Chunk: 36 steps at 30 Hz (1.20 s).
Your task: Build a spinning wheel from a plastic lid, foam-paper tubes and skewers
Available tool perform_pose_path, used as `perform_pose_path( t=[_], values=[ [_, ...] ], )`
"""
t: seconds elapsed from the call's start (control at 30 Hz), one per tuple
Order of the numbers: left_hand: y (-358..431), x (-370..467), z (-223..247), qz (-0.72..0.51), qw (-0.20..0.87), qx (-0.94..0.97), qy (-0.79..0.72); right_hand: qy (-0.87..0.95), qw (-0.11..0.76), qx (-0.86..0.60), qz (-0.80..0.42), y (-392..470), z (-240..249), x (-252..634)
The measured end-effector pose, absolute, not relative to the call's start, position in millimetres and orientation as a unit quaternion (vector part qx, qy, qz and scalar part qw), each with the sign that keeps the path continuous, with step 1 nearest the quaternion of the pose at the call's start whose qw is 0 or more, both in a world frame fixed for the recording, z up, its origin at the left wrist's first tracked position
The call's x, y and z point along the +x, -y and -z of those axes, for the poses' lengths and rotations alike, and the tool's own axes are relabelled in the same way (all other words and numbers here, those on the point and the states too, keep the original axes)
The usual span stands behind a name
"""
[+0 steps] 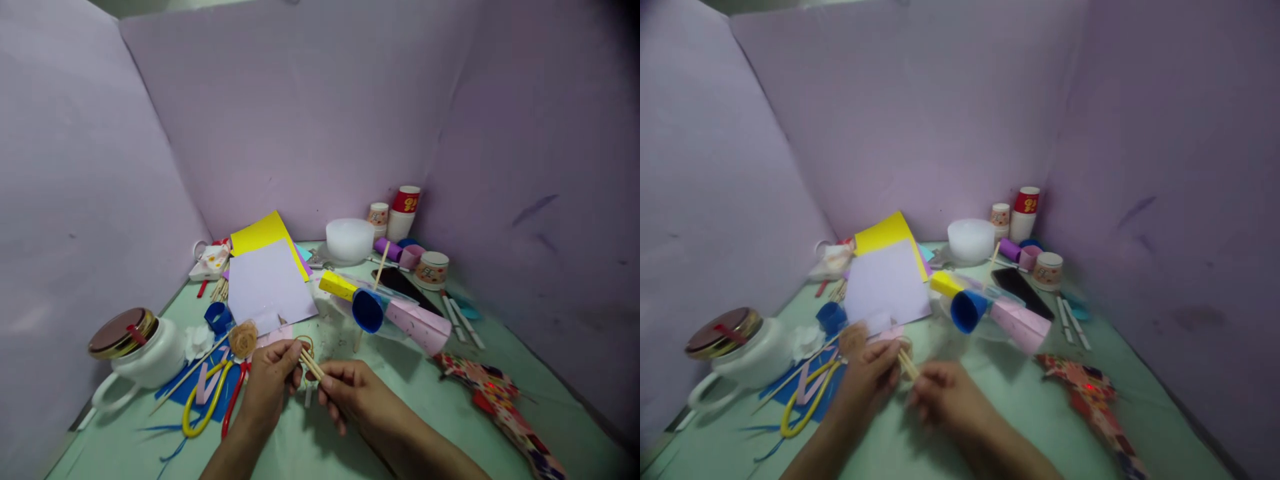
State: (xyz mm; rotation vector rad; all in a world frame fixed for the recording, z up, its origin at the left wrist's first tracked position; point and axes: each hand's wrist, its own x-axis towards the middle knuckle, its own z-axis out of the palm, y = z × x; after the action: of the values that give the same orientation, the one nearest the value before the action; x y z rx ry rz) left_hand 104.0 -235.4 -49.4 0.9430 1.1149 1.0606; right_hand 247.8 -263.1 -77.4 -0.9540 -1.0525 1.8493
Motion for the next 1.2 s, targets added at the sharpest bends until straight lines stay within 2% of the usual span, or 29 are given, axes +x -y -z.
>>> perform_pose_path(
  t=[0.27, 0.5, 0.7, 0.97, 1.2],
  values=[
    [241.8, 103.7, 48.3, -0.448, 0.611, 0.422, -0.498, 0.335, 0.36, -0.364, -0.791, 264.0, 65.3, 254.2],
    [239.7, 102.4, 59.9, -0.415, 0.547, 0.467, -0.558, 0.297, 0.426, -0.412, -0.749, 258.4, 73.2, 248.5],
    [241.3, 99.5, 65.9, -0.411, 0.49, 0.53, -0.556, 0.318, 0.409, -0.383, -0.765, 258.9, 65.5, 252.1],
    [249.1, 109.1, 56.0, -0.491, 0.27, 0.647, -0.517, 0.337, 0.436, -0.361, -0.752, 263.7, 68.6, 255.6],
    [258.3, 114.0, 63.5, -0.497, 0.217, 0.642, -0.543, 0.34, 0.463, -0.355, -0.738, 268.4, 66.0, 252.8]
  ],
)
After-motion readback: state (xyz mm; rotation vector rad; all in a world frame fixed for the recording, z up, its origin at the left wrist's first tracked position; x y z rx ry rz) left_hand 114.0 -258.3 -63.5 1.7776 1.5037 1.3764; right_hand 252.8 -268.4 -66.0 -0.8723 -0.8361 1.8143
